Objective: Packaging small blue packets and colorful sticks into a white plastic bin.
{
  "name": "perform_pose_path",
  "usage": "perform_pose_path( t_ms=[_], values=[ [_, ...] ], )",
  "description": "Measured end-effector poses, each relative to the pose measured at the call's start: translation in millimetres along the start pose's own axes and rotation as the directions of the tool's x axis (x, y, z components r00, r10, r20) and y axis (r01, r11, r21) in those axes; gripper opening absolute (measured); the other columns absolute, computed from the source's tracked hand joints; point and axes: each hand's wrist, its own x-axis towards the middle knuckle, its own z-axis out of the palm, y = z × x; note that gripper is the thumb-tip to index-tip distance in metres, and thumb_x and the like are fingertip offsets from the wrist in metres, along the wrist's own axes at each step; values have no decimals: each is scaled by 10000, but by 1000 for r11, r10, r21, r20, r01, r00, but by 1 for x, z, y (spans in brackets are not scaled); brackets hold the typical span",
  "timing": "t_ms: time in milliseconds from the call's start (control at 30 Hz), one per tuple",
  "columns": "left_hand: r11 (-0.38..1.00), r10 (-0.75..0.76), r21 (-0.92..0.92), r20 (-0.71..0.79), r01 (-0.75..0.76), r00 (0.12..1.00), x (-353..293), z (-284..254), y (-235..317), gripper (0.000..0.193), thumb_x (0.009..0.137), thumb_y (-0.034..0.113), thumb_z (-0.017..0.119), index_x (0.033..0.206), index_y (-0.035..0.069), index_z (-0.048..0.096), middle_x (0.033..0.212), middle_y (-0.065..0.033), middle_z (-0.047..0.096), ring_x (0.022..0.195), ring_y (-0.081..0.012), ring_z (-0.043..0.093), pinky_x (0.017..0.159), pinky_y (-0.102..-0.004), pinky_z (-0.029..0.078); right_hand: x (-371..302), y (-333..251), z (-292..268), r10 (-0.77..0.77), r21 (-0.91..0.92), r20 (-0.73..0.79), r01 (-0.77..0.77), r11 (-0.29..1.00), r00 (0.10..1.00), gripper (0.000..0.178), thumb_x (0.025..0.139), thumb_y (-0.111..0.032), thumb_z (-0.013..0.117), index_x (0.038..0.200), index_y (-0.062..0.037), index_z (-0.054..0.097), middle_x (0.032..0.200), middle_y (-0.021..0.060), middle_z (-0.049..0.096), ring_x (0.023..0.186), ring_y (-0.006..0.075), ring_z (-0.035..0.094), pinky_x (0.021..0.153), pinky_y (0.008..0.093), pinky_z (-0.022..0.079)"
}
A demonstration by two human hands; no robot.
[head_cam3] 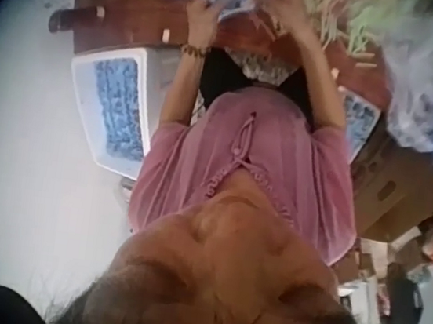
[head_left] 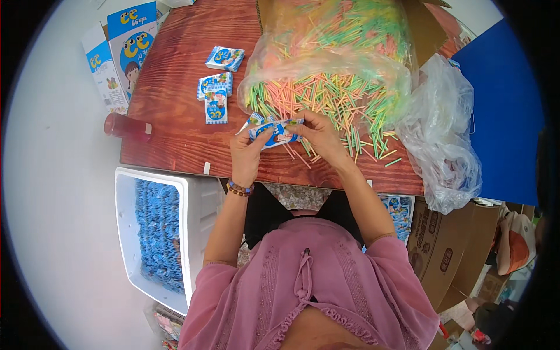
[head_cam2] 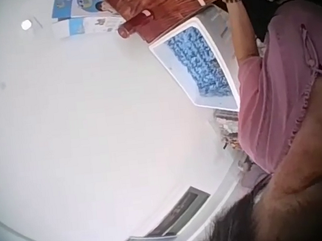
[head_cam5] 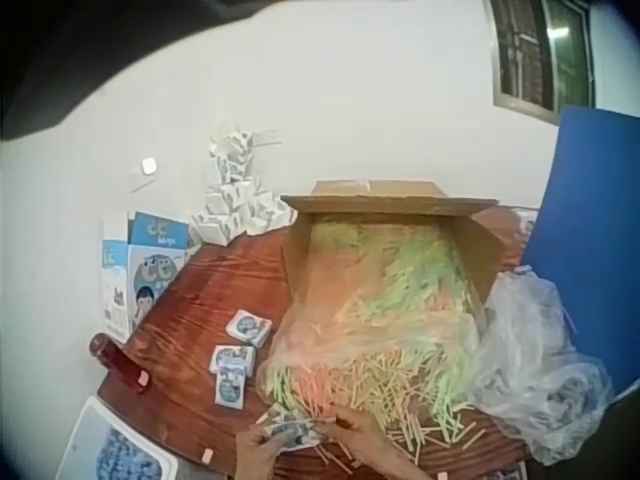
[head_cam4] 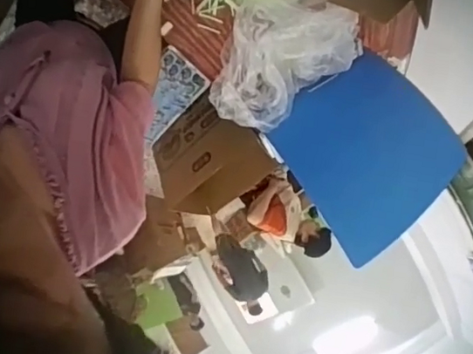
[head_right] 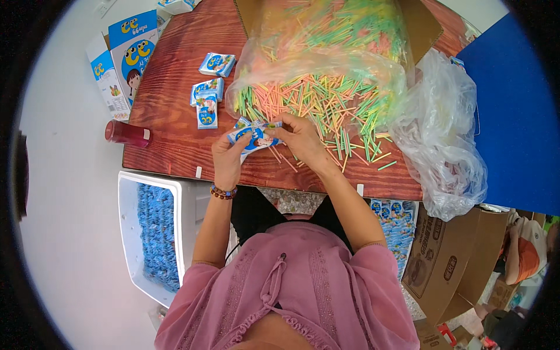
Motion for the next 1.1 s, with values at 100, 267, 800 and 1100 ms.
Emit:
perform_pose_path(
  t_ms=[100,267,800,1100],
  values=[
    [997,-39,-69,-35,36,999,-7,9,-5,128,862,32,657,975,-19,688,862,-7,673,753,-38,586,678,-200,474,-9,3,-4,24,-53,-17,-25,998,1000,86,874,-75,650,918,-1,650,803,-17,626,733,25,533,634,196,429],
    [985,-80,-161,-89,65,993,-17,19,-13,126,863,41,659,973,-11,692,855,2,672,736,-37,575,664,-192,450,-18,12,-14,78,-88,-38,-82,993,996,72,872,-78,656,888,-8,649,777,-23,620,682,15,507,595,191,405],
    [972,-98,-224,-137,65,986,-24,24,-18,122,904,90,631,965,-3,681,882,9,665,753,-40,578,697,-216,470,-32,0,-15,123,44,-35,-121,992,992,143,904,-147,627,942,-11,649,827,-26,598,721,32,505,669,196,432],
    [923,-169,-355,-19,151,985,-26,27,-29,172,955,139,560,1031,18,655,977,-42,676,846,-104,635,738,-284,514,-43,-11,-24,-296,-342,119,319,884,948,251,755,-98,723,995,-59,661,1210,109,554,1194,259,463,966,364,398]
  ],
)
